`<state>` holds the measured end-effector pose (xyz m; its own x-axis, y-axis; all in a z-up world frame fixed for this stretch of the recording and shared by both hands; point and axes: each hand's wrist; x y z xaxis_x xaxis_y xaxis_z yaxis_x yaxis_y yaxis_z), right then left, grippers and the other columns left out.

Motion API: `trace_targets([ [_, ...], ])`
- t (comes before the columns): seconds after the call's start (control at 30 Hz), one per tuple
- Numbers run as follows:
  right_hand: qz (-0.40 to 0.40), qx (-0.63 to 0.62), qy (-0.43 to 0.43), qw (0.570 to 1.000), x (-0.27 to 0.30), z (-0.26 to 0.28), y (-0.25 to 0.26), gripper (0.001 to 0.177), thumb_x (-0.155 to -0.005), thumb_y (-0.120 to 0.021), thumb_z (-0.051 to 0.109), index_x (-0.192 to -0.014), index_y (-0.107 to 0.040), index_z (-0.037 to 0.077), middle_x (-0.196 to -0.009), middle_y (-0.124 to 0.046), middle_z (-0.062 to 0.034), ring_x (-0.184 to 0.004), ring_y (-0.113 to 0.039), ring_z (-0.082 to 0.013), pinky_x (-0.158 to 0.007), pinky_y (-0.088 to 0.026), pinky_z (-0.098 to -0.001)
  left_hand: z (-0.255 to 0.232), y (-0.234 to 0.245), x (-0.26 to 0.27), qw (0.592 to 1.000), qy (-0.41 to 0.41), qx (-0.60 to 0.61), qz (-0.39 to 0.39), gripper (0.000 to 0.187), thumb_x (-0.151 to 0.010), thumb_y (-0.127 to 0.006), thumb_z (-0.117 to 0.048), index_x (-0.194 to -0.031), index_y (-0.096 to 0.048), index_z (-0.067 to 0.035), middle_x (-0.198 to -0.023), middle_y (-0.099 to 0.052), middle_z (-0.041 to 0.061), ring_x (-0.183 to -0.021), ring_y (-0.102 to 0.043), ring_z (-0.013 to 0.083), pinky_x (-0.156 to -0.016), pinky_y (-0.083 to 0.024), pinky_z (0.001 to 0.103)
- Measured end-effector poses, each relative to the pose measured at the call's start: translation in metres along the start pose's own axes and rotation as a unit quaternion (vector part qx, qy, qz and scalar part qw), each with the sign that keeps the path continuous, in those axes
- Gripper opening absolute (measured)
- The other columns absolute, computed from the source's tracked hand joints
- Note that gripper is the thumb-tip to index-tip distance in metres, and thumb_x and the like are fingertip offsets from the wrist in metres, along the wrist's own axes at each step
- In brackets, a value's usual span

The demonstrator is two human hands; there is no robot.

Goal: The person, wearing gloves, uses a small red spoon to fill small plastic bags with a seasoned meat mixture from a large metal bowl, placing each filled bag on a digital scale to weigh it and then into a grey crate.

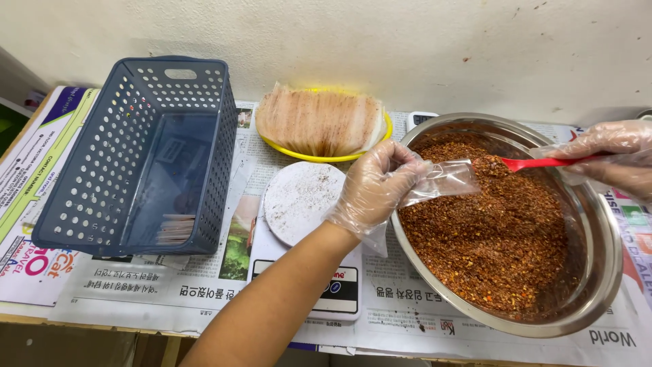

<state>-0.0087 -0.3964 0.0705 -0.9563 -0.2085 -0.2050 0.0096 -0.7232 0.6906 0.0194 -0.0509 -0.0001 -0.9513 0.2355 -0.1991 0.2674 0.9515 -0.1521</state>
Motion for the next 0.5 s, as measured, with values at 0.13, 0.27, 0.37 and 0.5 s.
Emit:
trace_targets([
  [0.13, 0.009, 0.039, -0.003, 0.999, -0.002, -0.021, 0.0, 0.029, -0.086, -0.07, -0.002, -0.114, -0.076, -0.003, -0.096, -0.077, -0.0201, -0.087, -0.076, -0.0279, -0.081, -0.062, -0.0303, 0.002, -0.002, -0.004, 1.0, -0.009, -0.002, 0.005, 0.014, -0.087, -0.074, -0.023, -0.084, -0.062, -0.016, -0.076, -0.063, -0.003, -0.07, -0.056, 0.0065, -0.066, -0.047, 0.023],
  [0.27, 0.023, 0.114, -0.061, 0.991, -0.007, 0.027, -0.008, 0.031, -0.086, -0.073, 0.0, -0.114, -0.083, 0.009, -0.086, -0.075, -0.014, -0.073, -0.068, -0.0228, -0.065, -0.049, -0.0293, -0.001, -0.009, -0.006, 0.999, -0.01, -0.046, 0.0, 0.012, -0.086, -0.074, -0.024, -0.085, -0.065, -0.016, -0.078, -0.066, -0.004, -0.072, -0.059, 0.0068, -0.069, -0.05, 0.024],
  [0.37, 0.041, 0.123, -0.109, 0.986, -0.011, 0.046, -0.012, 0.035, -0.086, -0.074, -0.005, -0.114, -0.086, 0.014, -0.084, -0.078, -0.0144, -0.064, -0.068, -0.0228, -0.05, -0.046, -0.0296, 0.005, -0.018, -0.008, 0.998, -0.029, -0.058, 0.01, 0.015, -0.086, -0.075, -0.026, -0.086, -0.064, -0.016, -0.081, -0.067, -0.004, -0.074, -0.06, 0.0076, -0.07, -0.05, 0.025],
  [0.5, 0.042, 0.137, 0.006, 0.99, -0.019, 0.043, -0.014, 0.033, -0.085, -0.073, -0.004, -0.112, -0.083, 0.013, -0.086, -0.075, -0.0083, -0.075, -0.072, -0.0179, -0.065, -0.054, -0.0237, 0.015, -0.027, -0.011, 0.983, -0.051, -0.174, 0.004, 0.023, -0.086, -0.071, -0.034, -0.1, -0.065, -0.018, -0.095, -0.072, -0.004, -0.083, -0.068, 0.0145, -0.081, -0.053, 0.031],
])
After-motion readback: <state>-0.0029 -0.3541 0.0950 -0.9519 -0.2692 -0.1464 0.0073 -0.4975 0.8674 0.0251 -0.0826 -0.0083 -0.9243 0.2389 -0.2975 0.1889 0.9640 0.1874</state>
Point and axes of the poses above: each hand's wrist, its own x-axis away from the middle knuckle, its own y-axis out of the back of the hand, z = x × y
